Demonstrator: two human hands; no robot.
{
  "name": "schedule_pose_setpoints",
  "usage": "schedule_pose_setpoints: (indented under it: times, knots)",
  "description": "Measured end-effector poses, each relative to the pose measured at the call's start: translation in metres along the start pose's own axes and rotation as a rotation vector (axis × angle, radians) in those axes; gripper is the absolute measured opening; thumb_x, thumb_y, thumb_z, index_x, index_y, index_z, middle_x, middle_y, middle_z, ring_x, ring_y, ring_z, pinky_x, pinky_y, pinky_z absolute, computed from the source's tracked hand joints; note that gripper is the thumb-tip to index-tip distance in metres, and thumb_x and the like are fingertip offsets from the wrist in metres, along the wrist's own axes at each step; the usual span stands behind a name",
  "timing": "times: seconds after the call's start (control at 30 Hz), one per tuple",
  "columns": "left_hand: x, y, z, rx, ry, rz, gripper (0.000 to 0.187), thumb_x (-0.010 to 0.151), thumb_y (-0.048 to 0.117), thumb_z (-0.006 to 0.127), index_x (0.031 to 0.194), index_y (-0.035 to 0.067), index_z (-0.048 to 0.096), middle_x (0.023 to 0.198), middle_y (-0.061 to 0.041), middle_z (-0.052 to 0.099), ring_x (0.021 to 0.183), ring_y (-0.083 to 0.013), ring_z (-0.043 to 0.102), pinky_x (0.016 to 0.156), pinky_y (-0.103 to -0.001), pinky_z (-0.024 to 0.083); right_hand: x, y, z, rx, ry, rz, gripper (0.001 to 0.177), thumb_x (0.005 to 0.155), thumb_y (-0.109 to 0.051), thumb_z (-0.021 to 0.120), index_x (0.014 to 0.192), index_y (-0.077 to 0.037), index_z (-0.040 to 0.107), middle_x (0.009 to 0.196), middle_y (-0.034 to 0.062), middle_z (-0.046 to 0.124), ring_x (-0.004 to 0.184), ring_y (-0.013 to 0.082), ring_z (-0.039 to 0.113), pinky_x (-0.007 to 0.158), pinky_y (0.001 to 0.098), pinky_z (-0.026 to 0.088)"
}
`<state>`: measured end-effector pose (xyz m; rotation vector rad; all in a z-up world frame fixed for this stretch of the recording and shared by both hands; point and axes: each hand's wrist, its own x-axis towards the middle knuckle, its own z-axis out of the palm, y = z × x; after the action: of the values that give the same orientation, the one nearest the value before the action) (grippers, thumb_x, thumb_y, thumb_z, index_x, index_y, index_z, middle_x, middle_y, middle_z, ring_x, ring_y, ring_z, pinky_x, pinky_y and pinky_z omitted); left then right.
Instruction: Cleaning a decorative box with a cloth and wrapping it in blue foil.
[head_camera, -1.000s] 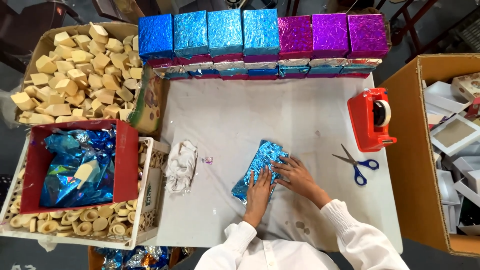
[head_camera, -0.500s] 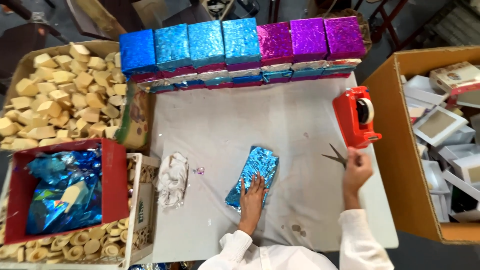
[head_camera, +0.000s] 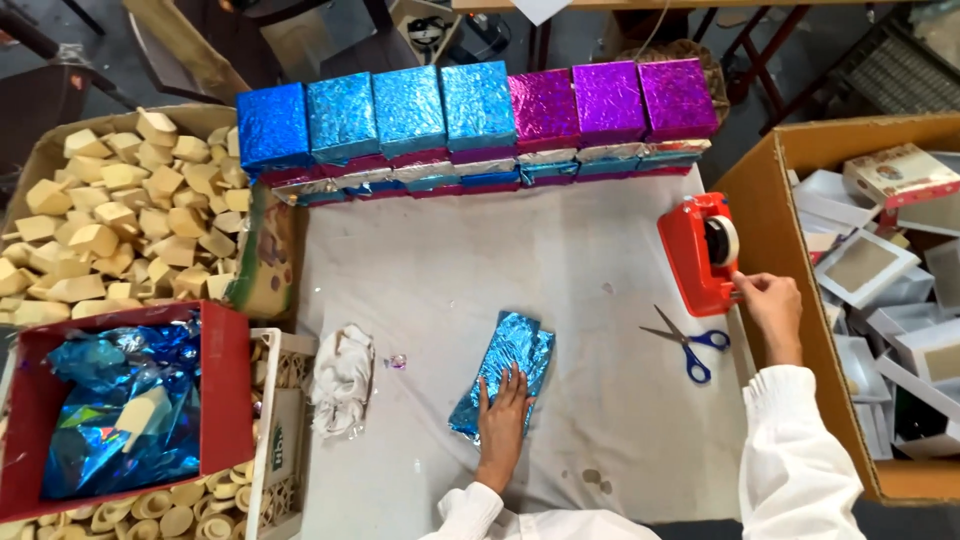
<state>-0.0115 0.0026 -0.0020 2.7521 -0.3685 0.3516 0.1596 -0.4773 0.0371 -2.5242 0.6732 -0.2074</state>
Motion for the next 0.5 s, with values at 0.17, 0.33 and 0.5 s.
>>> schedule_pose_setpoints:
  times: [0.17,0.33,0.5]
  knots:
    - [0.001,0.002,-0.004,-0.009,-0.052,0.004,0.050,0.101,0.032,0.059,0.142,0.004,0.058,0.157,-0.010,0.048,0.141,-0.0242,0.047,0.120,-0.057,0.021,0.008,0.014,-0.004,0.285,-0.084,0.094,0.030,0.093,-0.033,0.081,0.104,-0.006,0.082,0.088,0.0077,0.076,0.082,0.0173,0.069,0.076,0.0338,0.051]
    - [0.001,0.001,-0.002,-0.025,-0.018,0.015,0.050,0.101,0.032,0.058,0.141,0.003,0.058,0.156,-0.011,0.048,0.142,-0.0254,0.047,0.120,-0.058,0.021,0.012,0.029,0.004,0.582,-0.122,0.171,0.021,0.092,-0.023,0.080,0.102,-0.004,0.080,0.090,-0.0014,0.074,0.078,0.0061,0.059,0.070,0.0243,0.046]
    - [0.002,0.003,-0.008,-0.028,-0.026,0.015,0.049,0.102,0.030,0.057,0.142,0.002,0.058,0.156,-0.012,0.048,0.142,-0.0257,0.047,0.121,-0.059,0.019,0.010,0.030,0.003,0.675,-0.160,0.229,0.018,0.093,-0.023,0.080,0.100,-0.007,0.080,0.083,-0.0035,0.068,0.067,0.0052,0.046,0.060,0.0237,0.036]
